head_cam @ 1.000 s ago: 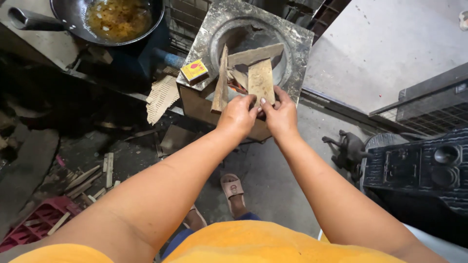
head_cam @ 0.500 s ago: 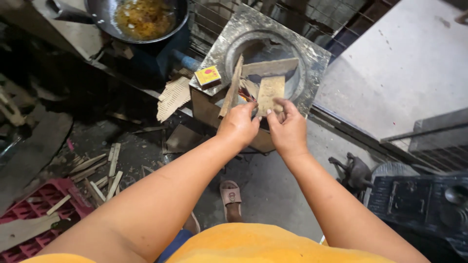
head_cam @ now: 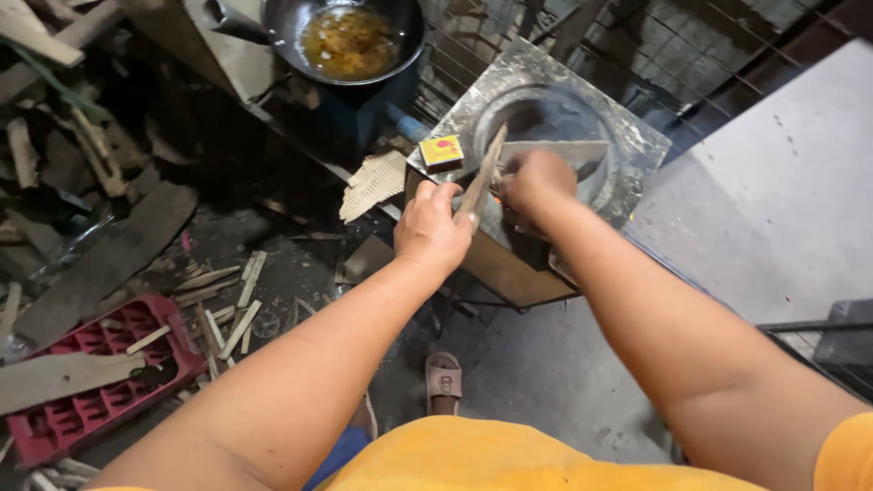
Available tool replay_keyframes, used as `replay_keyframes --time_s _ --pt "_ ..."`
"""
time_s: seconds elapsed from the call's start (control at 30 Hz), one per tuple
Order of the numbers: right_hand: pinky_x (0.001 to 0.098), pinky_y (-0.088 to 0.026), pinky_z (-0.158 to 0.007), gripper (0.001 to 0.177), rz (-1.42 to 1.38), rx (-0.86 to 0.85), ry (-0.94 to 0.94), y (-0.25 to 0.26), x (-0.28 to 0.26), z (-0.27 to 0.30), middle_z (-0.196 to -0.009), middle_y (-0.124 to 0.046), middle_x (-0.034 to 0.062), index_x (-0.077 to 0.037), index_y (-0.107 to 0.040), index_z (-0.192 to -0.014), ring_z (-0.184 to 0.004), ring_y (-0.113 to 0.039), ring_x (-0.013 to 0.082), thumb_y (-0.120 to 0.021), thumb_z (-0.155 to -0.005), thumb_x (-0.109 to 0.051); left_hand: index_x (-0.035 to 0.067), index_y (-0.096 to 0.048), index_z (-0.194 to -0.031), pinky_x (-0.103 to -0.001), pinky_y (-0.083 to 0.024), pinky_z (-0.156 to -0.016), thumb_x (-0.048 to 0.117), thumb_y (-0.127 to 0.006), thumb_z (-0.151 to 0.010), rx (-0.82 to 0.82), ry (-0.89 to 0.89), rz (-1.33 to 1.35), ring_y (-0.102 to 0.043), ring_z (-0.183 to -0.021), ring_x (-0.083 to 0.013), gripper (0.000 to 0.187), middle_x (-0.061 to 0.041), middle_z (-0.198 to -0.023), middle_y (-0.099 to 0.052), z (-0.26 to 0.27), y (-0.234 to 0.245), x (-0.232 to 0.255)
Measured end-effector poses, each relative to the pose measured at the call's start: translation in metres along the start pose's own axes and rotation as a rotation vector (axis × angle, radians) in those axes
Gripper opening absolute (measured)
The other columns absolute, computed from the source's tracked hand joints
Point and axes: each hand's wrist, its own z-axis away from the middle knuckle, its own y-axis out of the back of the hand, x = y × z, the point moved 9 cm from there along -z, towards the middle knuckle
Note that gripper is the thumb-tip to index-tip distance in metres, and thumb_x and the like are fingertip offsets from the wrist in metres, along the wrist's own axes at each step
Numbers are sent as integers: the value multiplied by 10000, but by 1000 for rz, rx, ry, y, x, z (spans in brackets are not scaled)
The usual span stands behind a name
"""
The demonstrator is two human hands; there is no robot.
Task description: Lighting a wood-fired stove using matches and wood scraps.
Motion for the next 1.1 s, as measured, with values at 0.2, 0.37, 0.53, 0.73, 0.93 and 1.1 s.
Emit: replay_keyframes --time_s 0.2,0.37,0.53,0.73,0.93,1.1 --pt "397 -565 -808 223 -161 95 -129 -5 83 -54 -932 -773 151 -105 -802 -917 -866 -742 306 -821 -734 -232 147 -607 -1319 -446 -510 -929 286 -811 -766 -149 22 57 -623 -1110 -355 606 -141 -1227 -606 0 -19 -13" --pt "399 -560 -799 235 -211 169 -85 -11 109 -62 -928 -758 174 -81 -796 -933 -870 -744 298 -824 -771 -249 136 -659 -1279 -420 -514 -961 230 -815 -767 -141 -58 94 -625 -1124 -360 544 -171 -1203 -614 -10 -34 -17" --pt "377 -545 -762 204 -258 216 -67 0 110 -54 -902 -764 161 -86 -812 -892 -823 -730 274 -853 -742 -218 160 -706 -1231 -417 -513 -951 215 -823 -730 -136 -88 107 -626 -1112 -358 517 -167 -1176 -619 -15 -31 -9" --pt "295 -538 -681 138 -614 309 -47 11 130 -50 -843 -765 117 -8 -776 -936 -729 -703 163 -778 -844 -112 174 -782 -1122 -396 -542 -935 113 -732 -720 -116 -125 160 -669 -1066 -328 410 -132 -1156 -638 -22 -30 4" --pt "283 -548 -689 138 -836 240 14 5 128 -50 -844 -754 81 20 -768 -960 -743 -698 154 -756 -856 -71 108 -780 -1073 -350 -564 -924 60 -750 -674 -40 -94 303 -693 -1031 -294 403 -147 -1080 -650 -35 -44 -16" --pt "284 -472 -584 142 -871 204 -92 7 117 -37 -846 -745 80 -8 -771 -994 -662 -618 143 -741 -877 -83 97 -780 -1054 -339 -558 -910 40 -773 -625 -124 -46 433 -704 -1003 -276 433 -140 -1078 -667 -44 -54 -29"
